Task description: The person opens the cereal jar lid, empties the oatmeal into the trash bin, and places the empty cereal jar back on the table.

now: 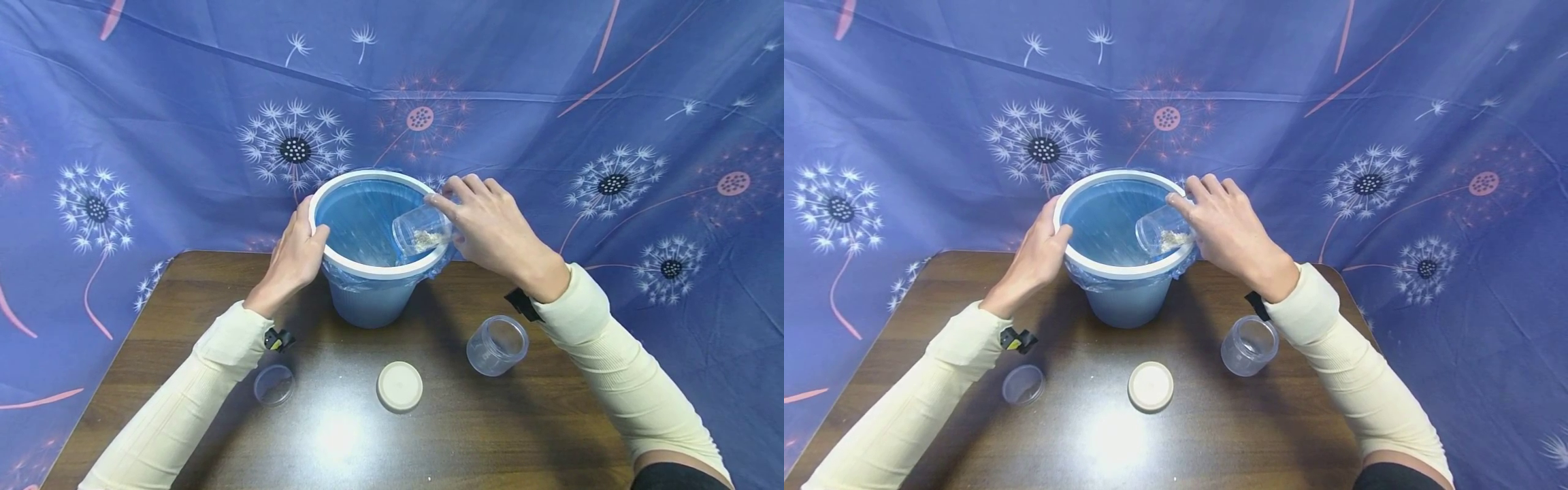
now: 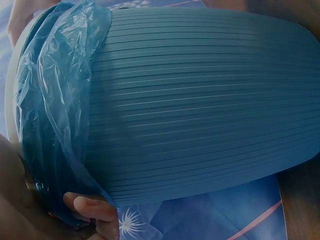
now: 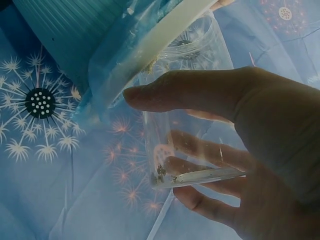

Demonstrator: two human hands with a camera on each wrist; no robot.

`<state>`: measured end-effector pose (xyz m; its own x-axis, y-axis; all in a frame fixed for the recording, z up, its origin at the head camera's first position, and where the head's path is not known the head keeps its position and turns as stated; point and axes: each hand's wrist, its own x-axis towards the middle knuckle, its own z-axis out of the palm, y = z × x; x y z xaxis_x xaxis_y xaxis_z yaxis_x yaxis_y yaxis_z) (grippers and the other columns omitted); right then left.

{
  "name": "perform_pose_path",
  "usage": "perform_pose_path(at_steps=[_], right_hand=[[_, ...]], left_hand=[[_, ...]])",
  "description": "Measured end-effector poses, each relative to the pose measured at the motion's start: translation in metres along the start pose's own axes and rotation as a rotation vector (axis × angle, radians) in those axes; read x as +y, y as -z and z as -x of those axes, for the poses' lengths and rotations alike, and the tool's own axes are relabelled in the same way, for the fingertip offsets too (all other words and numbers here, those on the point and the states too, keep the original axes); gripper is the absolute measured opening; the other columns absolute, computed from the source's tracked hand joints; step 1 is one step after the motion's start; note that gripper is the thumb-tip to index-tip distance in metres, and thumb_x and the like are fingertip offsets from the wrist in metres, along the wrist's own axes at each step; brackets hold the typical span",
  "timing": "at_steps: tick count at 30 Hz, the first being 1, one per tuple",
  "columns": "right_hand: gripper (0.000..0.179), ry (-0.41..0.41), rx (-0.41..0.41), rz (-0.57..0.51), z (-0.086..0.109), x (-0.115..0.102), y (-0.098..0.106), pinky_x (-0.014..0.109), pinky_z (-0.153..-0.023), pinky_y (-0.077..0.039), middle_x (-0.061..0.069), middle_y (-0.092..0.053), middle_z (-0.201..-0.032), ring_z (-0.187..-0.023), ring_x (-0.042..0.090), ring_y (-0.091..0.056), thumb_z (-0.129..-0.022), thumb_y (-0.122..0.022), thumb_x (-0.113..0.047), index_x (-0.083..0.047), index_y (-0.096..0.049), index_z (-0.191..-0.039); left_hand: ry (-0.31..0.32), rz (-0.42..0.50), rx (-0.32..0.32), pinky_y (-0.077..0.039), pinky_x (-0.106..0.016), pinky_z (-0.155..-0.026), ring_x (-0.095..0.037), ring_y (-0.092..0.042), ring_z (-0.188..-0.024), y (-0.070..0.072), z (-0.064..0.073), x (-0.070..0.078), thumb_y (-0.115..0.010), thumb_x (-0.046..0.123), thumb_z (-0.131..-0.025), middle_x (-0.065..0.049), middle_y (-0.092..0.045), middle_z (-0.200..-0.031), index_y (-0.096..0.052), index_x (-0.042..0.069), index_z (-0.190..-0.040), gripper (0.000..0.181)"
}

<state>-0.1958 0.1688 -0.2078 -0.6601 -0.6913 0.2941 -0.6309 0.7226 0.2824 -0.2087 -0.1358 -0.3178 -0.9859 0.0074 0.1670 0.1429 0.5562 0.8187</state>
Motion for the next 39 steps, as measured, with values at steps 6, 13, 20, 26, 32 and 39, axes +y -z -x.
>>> perform_pose_path(at_steps=[6, 13, 20, 26, 32, 39], right_hand=[[0.063, 0.007, -0.008, 0.008, -0.0024, 0.0, -0.0001, 0.056, -0.096, -0.051, 0.02, -0.062, -0.129, -0.118, 0.043, -0.058, -0.082, -0.081, 0.003, -0.011, -0.069, -0.142], [0.06, 0.021, -0.007, 0.031, -0.0047, 0.0002, -0.0004, 0.056, -0.093, -0.052, 0.02, -0.062, -0.126, -0.116, 0.044, -0.058, -0.083, -0.08, 0.004, -0.013, -0.069, -0.14], [0.057, 0.023, -0.01, 0.029, -0.0055, -0.0005, 0.0004, 0.056, -0.095, -0.052, 0.02, -0.062, -0.128, -0.118, 0.044, -0.058, -0.085, -0.078, 0.004, -0.014, -0.07, -0.139], [0.048, 0.032, -0.004, 0.031, -0.0064, -0.0017, 0.0007, 0.056, -0.095, -0.052, 0.021, -0.062, -0.128, -0.118, 0.044, -0.057, -0.093, -0.074, 0.003, -0.014, -0.07, -0.137], [0.05, 0.05, 0.011, 0.064, -0.0082, -0.0022, 0.0011, 0.055, -0.092, -0.052, 0.022, -0.06, -0.128, -0.119, 0.044, -0.057, -0.09, -0.074, 0.007, -0.014, -0.071, -0.136], [0.051, 0.064, 0.019, 0.084, -0.0099, -0.0023, 0.0014, 0.054, -0.093, -0.052, 0.022, -0.061, -0.128, -0.12, 0.044, -0.057, -0.091, -0.068, 0.012, -0.014, -0.073, -0.134]], left_hand=[[-0.002, 0.003, 0.002, -0.035, -0.061, -0.121, -0.041, -0.041, -0.151, 0.0003, -0.0003, -0.0004, -0.045, 0.025, -0.106, -0.022, -0.041, -0.164, -0.025, 0.01, -0.17, 0.069], [0.007, 0.002, -0.007, -0.033, -0.061, -0.122, -0.042, -0.039, -0.152, 0.0007, -0.0006, -0.0005, -0.045, 0.026, -0.106, -0.022, -0.04, -0.166, -0.023, 0.01, -0.17, 0.069], [0.007, 0.002, -0.007, -0.034, -0.061, -0.122, -0.042, -0.039, -0.152, 0.0007, -0.0009, -0.0004, -0.045, 0.026, -0.106, -0.022, -0.04, -0.165, -0.023, 0.01, -0.17, 0.069], [0.008, -0.002, -0.006, -0.034, -0.062, -0.121, -0.042, -0.04, -0.152, 0.0006, -0.0017, -0.0005, -0.045, 0.026, -0.106, -0.022, -0.04, -0.165, -0.023, 0.01, -0.17, 0.069], [0.009, 0.0, -0.006, -0.034, -0.062, -0.121, -0.042, -0.04, -0.152, 0.0011, -0.0021, -0.0005, -0.045, 0.026, -0.106, -0.022, -0.04, -0.165, -0.023, 0.01, -0.17, 0.07], [0.013, -0.001, -0.012, -0.034, -0.062, -0.121, -0.042, -0.039, -0.152, 0.0014, -0.0021, -0.0003, -0.044, 0.027, -0.106, -0.022, -0.04, -0.165, -0.022, 0.01, -0.171, 0.07]])
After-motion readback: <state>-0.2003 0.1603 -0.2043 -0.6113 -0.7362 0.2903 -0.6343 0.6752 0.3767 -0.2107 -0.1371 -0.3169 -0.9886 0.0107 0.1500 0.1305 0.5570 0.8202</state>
